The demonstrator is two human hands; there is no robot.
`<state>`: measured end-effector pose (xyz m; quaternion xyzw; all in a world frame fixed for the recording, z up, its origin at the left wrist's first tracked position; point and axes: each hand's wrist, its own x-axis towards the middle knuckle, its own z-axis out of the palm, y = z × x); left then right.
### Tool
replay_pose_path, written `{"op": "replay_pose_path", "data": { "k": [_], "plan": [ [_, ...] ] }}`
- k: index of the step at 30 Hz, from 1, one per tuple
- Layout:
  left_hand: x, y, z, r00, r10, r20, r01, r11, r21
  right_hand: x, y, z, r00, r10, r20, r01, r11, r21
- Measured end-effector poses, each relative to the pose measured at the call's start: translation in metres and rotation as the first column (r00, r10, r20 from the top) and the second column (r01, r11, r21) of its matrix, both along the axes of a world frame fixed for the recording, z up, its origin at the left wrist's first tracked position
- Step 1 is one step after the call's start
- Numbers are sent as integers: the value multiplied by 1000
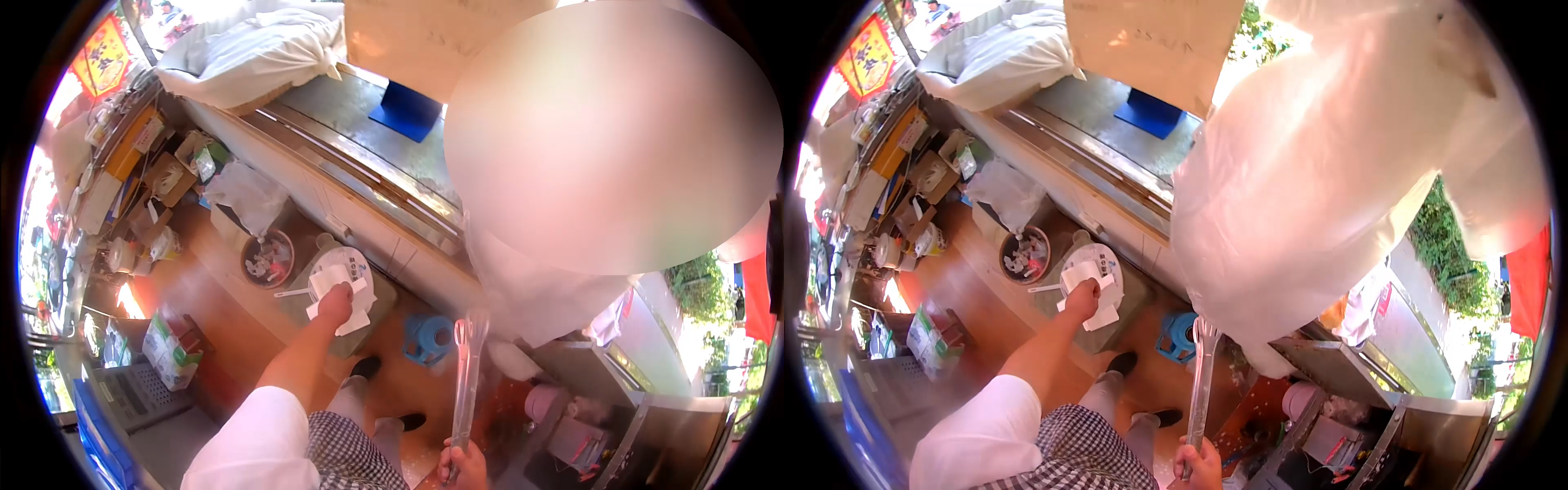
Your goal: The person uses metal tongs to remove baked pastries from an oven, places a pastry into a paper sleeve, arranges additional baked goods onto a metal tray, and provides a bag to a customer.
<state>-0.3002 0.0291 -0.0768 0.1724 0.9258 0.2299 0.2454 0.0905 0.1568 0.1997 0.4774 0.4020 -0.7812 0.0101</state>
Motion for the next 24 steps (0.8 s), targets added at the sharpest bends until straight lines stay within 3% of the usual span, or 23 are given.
{"op": "replay_pose_path", "data": {
  "k": [1, 6, 8, 9, 10, 14, 17, 21, 24],
  "plan": [
    [3, 1, 20, 992, 87, -87, -75, 988, 133, 1, 0, 4, 1000, 19, -17, -19, 1000, 7],
    [-5, -15, 101, 959, 263, -104, -153, 793, 590, -3, 2, 45, 992, 126, -13, -126, 991, 42],
    [-4, -21, 145, 950, 300, -90, -156, 703, 694, -8, 1, 69, 968, 246, 41, -249, 945, 214],
    [-3, -25, 169, 932, 296, -208, -75, 722, 688, -7, 0, 81, 951, 296, 87, -309, 907, 286],
    [-3, -26, 187, 921, 302, -247, -13, 657, 754, -1, 2, 85, 952, 296, 79, -306, 910, 280],
    [16, -34, 247, 967, 241, -80, -71, 559, 826, 27, 7, 99, 956, 280, 92, -295, 899, 323],
    [35, -27, 281, 968, 225, -111, -23, 520, 854, 32, 12, 123, 940, 321, 112, -336, 823, 458],
    [66, -13, 313, 971, 170, -170, 48, 555, 830, 45, 19, 144, 911, 387, 141, -385, 680, 624],
    [88, 1, 331, 979, 92, -180, 99, 558, 824, 56, 24, 157, 900, 402, 169, -414, 666, 620]
  ]
}}
